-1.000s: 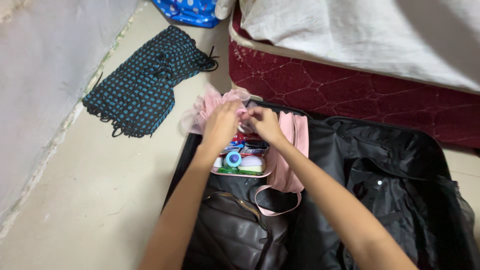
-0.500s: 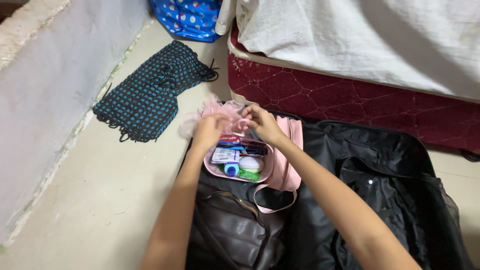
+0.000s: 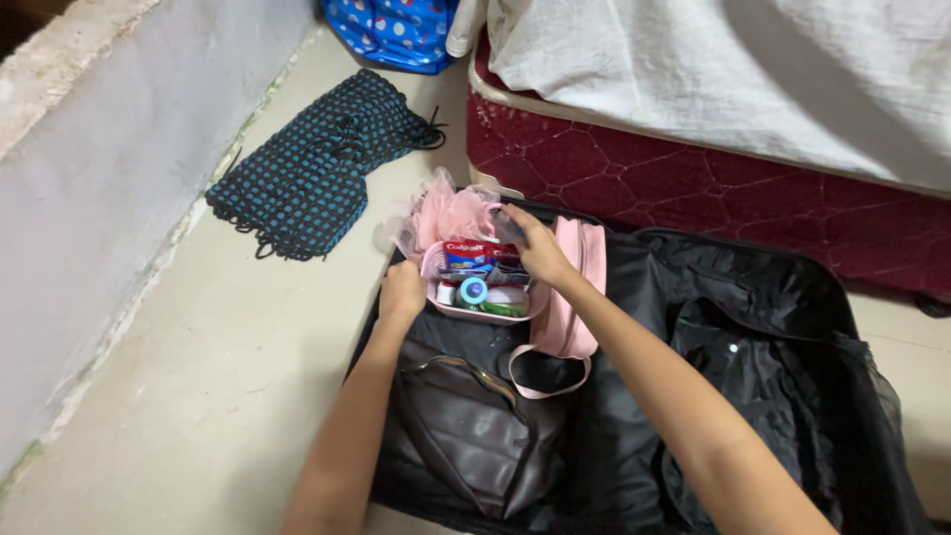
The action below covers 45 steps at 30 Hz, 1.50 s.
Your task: The person packs a black rolling suitcase with toiletries and personal items. They transfer items from a pink toiletry bag and a small basket into the suitcase, then place the bags and a brown handbag inside. The person also handles a black garment bag and a pink bath sponge during the process.
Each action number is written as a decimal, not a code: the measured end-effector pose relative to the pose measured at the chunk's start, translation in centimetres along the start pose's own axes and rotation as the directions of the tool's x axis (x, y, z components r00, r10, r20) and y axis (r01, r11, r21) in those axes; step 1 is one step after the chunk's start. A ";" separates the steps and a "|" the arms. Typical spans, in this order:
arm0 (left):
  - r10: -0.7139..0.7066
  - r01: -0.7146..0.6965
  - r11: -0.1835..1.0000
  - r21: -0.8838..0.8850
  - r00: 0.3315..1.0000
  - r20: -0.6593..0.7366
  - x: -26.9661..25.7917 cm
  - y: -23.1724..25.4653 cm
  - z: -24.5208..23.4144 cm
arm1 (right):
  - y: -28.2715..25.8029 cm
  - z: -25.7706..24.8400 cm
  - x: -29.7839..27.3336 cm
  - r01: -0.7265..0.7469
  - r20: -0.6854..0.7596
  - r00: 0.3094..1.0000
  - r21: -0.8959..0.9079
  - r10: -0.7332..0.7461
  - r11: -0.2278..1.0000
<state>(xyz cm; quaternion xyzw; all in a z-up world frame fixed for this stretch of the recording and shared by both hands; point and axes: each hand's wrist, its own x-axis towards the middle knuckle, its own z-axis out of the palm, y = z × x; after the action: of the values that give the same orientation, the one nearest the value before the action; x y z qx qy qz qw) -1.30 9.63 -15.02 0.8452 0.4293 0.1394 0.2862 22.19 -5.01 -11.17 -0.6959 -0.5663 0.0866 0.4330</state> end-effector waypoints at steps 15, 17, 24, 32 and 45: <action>0.379 -0.482 0.847 0.225 0.844 0.379 -7.3 -6.1 0.8 | -9.6 -4.5 -9.7 0.017 0.145 0.989 0.082 -0.029 0.996; 0.323 -0.484 0.811 0.330 0.840 0.437 -8.5 -7.0 1.5 | -10.5 -5.1 -12.3 -0.046 0.177 0.984 0.096 0.028 0.994; 0.214 -0.394 0.810 0.435 0.888 0.406 -10.6 -1.7 0.4 | -11.0 -8.9 -17.9 -0.053 0.155 0.986 -0.042 0.059 0.998; 0.634 -0.647 0.736 0.200 0.762 0.133 -9.2 13.9 -4.6 | -10.8 -15.7 -19.3 -0.225 -0.073 0.973 -0.089 0.219 0.970; 0.794 -0.834 0.551 0.025 0.533 0.293 -15.8 24.8 -2.2 | -4.8 -20.1 -32.1 -0.460 -0.225 0.875 -0.107 0.429 0.882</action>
<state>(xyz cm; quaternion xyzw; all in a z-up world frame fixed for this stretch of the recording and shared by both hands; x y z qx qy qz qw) 4.33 -13.87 1.82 0.9778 -0.0448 0.1149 0.1691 20.00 -42.94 -7.40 -0.8445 -0.3508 0.0707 0.3985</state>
